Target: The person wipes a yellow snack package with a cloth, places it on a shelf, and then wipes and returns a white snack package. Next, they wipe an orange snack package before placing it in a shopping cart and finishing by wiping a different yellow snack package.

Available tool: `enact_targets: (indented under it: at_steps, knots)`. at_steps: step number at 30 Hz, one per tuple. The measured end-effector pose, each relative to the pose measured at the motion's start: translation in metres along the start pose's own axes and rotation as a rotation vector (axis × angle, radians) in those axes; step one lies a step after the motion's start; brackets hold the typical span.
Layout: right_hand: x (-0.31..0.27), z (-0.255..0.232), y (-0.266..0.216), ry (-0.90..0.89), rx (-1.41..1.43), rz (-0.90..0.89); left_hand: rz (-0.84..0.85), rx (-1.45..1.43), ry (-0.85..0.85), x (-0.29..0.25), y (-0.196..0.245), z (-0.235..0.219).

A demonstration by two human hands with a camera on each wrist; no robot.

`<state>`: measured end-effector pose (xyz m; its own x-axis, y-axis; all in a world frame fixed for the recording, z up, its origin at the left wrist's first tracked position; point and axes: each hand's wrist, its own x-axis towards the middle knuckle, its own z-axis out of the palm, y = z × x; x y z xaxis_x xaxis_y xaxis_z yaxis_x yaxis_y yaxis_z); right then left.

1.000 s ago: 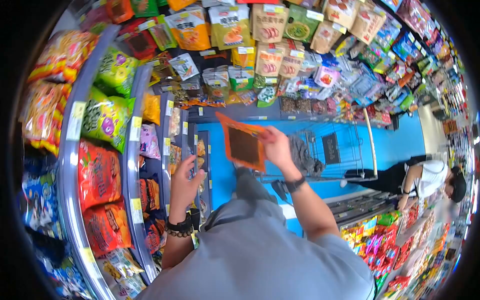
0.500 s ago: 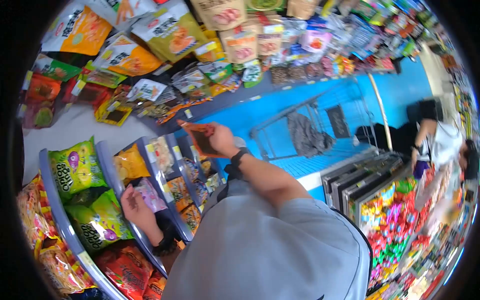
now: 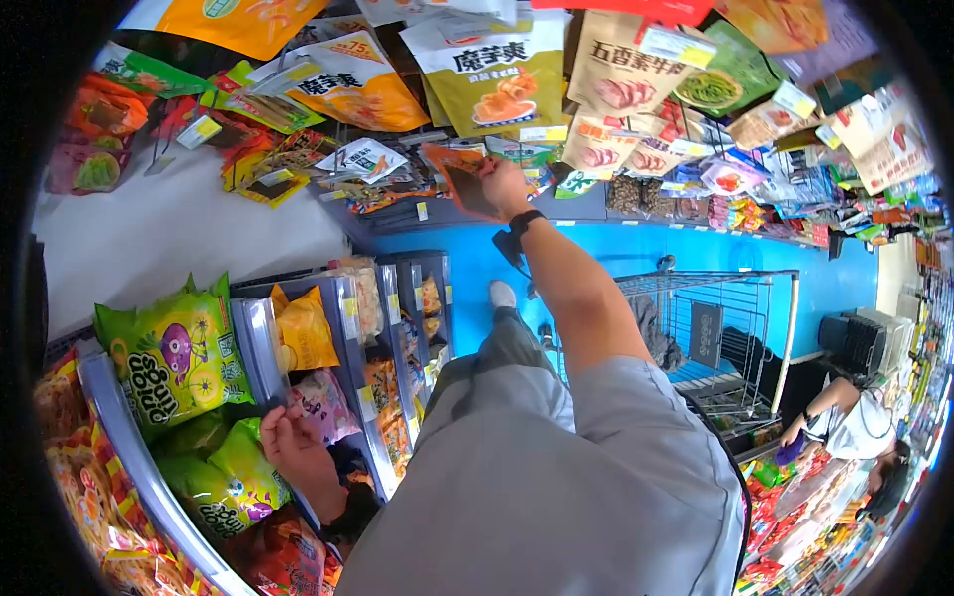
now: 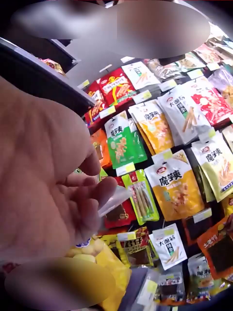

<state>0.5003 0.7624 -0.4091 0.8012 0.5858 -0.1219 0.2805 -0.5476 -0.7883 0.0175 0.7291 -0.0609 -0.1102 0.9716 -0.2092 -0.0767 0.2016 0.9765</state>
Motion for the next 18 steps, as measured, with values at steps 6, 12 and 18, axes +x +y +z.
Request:
enact_targets:
  at_steps: [6,12,18]
  knots:
    - [0.049,0.02,-0.013,-0.049,0.055,-0.098,0.123,0.439,-0.099,0.004,-0.018,-0.011]
    - [0.067,0.03,-0.004,-0.09,0.108,-0.39,0.099,0.464,-0.128,0.005,-0.012,-0.012]
    - [0.054,0.003,-0.034,-0.229,0.161,-0.246,0.021,0.361,-0.14,0.004,-0.001,-0.009]
